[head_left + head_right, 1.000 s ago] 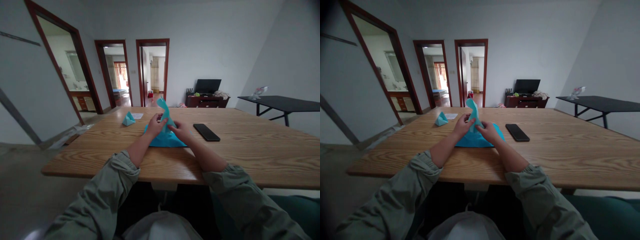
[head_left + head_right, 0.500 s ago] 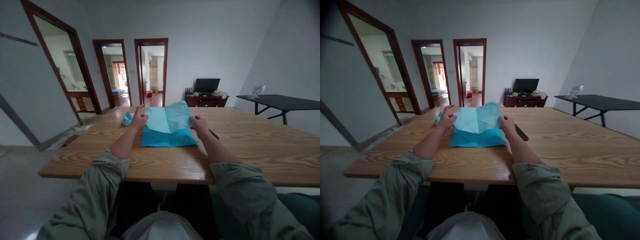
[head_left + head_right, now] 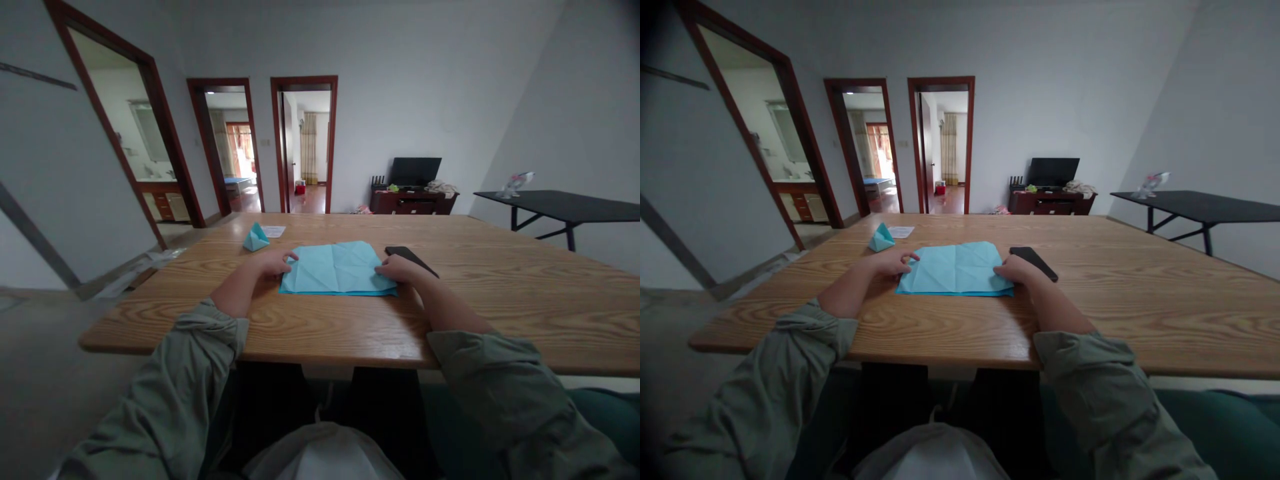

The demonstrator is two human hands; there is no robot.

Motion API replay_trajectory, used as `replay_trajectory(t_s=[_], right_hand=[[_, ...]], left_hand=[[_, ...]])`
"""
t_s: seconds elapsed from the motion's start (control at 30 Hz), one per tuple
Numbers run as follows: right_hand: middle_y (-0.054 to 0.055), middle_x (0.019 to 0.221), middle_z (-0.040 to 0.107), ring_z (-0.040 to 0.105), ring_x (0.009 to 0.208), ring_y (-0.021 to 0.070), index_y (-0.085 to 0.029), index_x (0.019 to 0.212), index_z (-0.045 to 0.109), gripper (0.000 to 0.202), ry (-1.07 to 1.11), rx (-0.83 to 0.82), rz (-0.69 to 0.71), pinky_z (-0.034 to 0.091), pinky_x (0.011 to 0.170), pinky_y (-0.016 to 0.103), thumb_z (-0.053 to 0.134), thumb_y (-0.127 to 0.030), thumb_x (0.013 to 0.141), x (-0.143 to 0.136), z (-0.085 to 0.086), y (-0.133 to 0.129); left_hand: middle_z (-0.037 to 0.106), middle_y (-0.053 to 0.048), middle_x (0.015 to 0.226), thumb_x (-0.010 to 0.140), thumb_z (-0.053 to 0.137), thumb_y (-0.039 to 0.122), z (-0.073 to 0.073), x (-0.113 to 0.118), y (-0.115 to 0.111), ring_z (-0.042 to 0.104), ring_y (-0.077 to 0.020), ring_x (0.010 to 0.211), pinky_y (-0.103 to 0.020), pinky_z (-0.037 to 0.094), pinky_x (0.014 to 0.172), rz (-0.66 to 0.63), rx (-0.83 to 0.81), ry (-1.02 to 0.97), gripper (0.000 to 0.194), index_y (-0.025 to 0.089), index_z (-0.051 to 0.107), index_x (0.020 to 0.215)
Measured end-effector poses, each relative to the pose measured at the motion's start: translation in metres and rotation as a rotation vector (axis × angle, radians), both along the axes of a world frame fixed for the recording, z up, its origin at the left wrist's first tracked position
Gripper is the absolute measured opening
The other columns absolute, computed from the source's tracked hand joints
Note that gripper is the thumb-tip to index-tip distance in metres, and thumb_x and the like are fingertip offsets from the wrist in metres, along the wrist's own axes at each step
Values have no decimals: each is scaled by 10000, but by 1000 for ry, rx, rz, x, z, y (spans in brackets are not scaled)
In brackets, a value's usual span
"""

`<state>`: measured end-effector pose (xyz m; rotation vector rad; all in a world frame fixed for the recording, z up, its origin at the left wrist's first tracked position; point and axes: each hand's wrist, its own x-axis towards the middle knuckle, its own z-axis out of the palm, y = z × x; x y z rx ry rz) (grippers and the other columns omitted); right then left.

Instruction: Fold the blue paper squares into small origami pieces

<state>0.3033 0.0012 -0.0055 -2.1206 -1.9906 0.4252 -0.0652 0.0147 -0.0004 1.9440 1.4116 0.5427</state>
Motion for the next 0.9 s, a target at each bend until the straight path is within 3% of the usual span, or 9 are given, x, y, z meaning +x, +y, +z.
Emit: replay_trajectory(t_s=[0.2, 0.3, 0.53, 0.73, 0.9], right_hand=[[91, 586, 622, 604, 604, 218, -171, 525, 611, 298, -30, 20, -21, 433, 596, 313, 647, -417, 690, -3, 0, 0], [101, 582, 624, 611, 633, 232, -167, 543, 625, 304, -60, -3, 12, 442, 606, 322, 621, -421, 710, -4, 2, -2], [165, 774, 684, 645, 803, 267, -124, 754, 711, 350, -172, -40, 30, 461, 703, 336, 600, -456, 745, -8, 4, -5], [192, 996, 677, 634, 934, 279, -77, 984, 702, 474, -253, -106, 60, 457, 786, 332, 540, -478, 789, -9, 6, -6], [202, 1049, 665, 629, 946, 287, -62, 1044, 686, 492, -273, -127, 73, 460, 777, 332, 514, -459, 809, -13, 11, -9]], left_hand=[[579, 14, 542, 550, 586, 174, -4, -2, 4, 502, -160, 388, -228, 343, 386, -21, -6, 158, 594, 211, 641, 1140], [573, 27, 509, 521, 576, 162, -4, -3, 5, 494, -144, 373, -209, 324, 383, -10, -2, 147, 576, 224, 670, 1086], [566, 34, 470, 504, 591, 148, -1, -2, 4, 473, -127, 371, -208, 343, 410, -1, 31, 141, 496, 221, 717, 978], [682, -9, 762, 650, 570, 226, 5, 1, 5, 601, -151, 620, -220, 444, 582, -61, 78, 492, 526, 259, 633, 1172], [680, -73, 1024, 755, 553, 345, 5, 14, 1, 619, -235, 899, -309, 464, 789, 2, 238, 658, 325, 233, 693, 1027]])
